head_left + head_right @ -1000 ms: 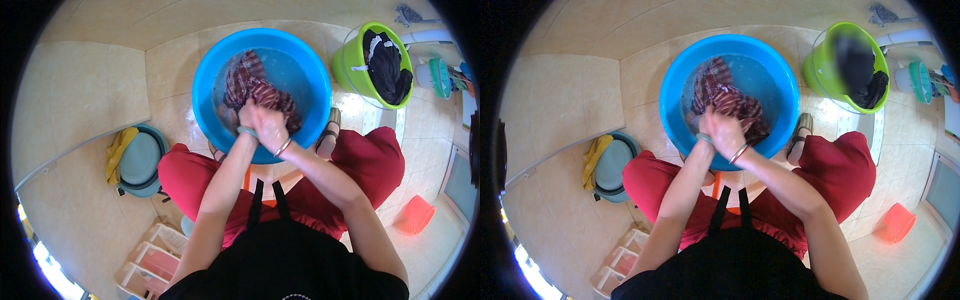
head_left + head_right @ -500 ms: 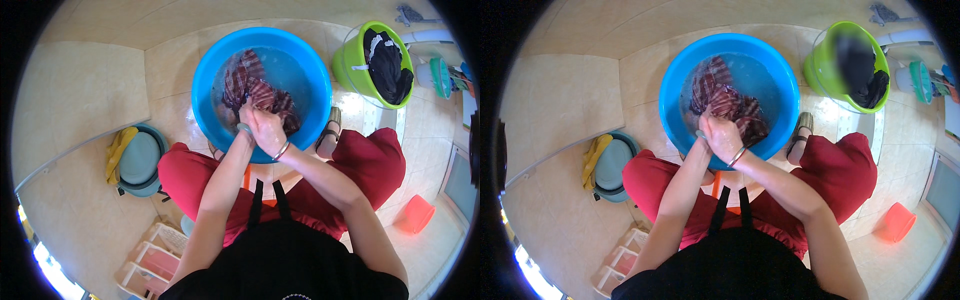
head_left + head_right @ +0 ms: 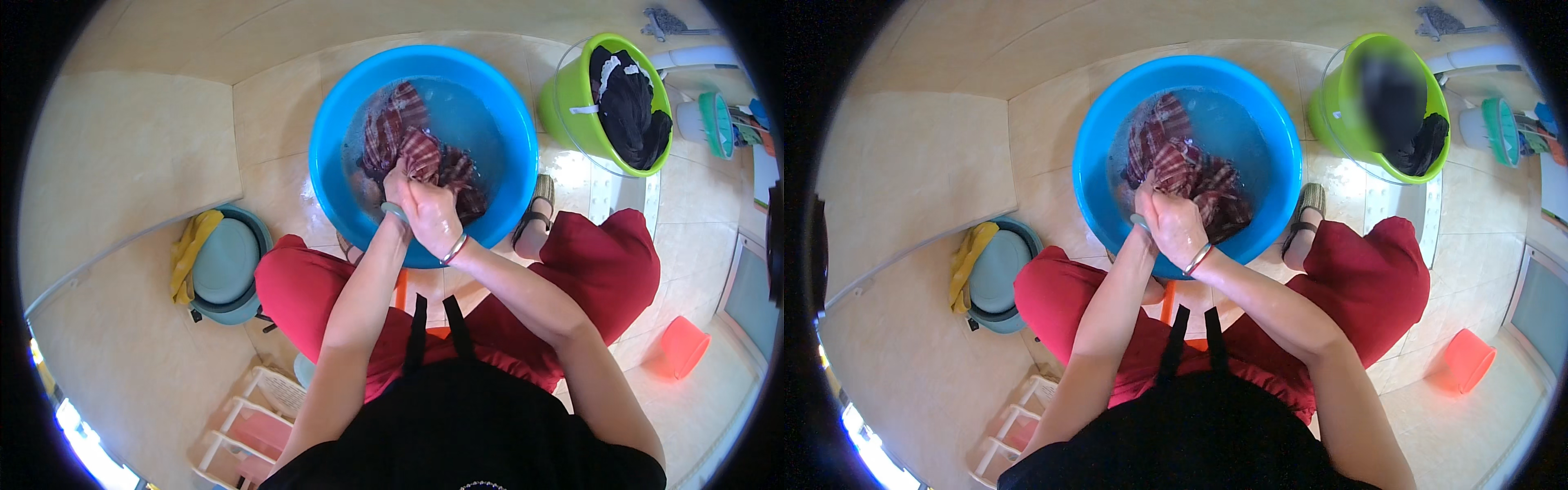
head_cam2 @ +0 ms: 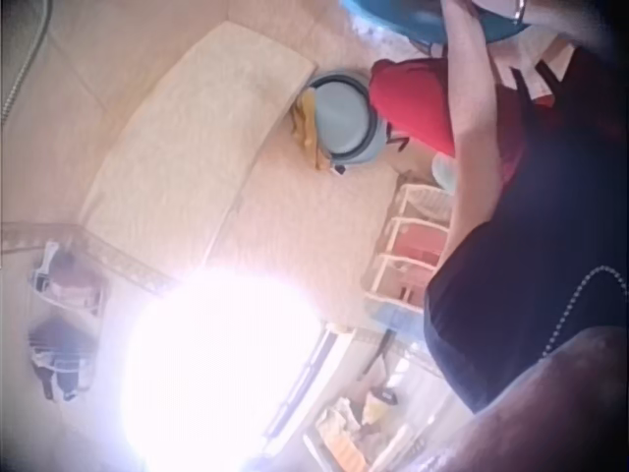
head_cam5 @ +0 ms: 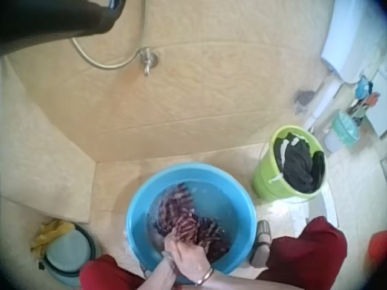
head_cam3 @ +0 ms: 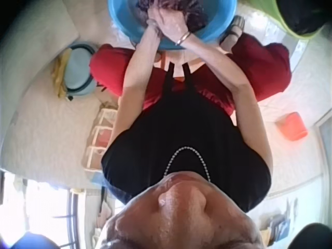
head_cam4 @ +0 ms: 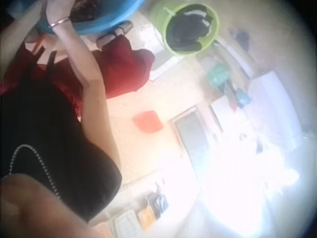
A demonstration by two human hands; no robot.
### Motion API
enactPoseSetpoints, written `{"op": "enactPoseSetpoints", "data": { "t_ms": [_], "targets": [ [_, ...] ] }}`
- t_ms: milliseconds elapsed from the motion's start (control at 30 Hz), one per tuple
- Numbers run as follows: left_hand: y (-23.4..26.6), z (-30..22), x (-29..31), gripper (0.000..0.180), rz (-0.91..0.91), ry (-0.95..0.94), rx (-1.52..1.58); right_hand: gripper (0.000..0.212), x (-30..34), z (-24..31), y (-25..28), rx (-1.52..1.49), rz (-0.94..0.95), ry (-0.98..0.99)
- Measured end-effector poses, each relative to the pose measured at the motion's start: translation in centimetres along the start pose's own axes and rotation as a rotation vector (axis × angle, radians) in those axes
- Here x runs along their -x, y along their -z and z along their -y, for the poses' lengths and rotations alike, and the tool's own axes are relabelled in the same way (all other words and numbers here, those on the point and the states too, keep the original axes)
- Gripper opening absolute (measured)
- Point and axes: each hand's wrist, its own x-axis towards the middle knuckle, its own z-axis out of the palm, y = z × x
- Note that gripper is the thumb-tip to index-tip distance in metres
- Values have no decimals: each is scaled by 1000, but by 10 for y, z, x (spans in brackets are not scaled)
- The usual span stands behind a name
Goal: The person hand washes a red and white plaid shirt in a blue basin filled with water. They scrub the fabric, rinse it, and wring it out before placing it into a green bucket. The person then washes a small light purple cloth in the same basin.
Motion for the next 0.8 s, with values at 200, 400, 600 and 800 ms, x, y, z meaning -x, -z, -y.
{"op": "enactPoseSetpoints", "data": {
  "t_ms": [200,400,600,800],
  "targets": [
    [-22,-76,30,32,-240,603,1099,31,-16,-94,14,226,-41,-190],
    [-15,-40,14,32,-95,348,427,27,-4,-52,3,234,-19,-155],
    [-24,-6,13,32,-263,392,984,21,-8,-14,3,23,-55,-29],
    [-23,-72,30,35,-166,625,1120,38,-11,-87,14,161,-113,-342]
  ]
}}
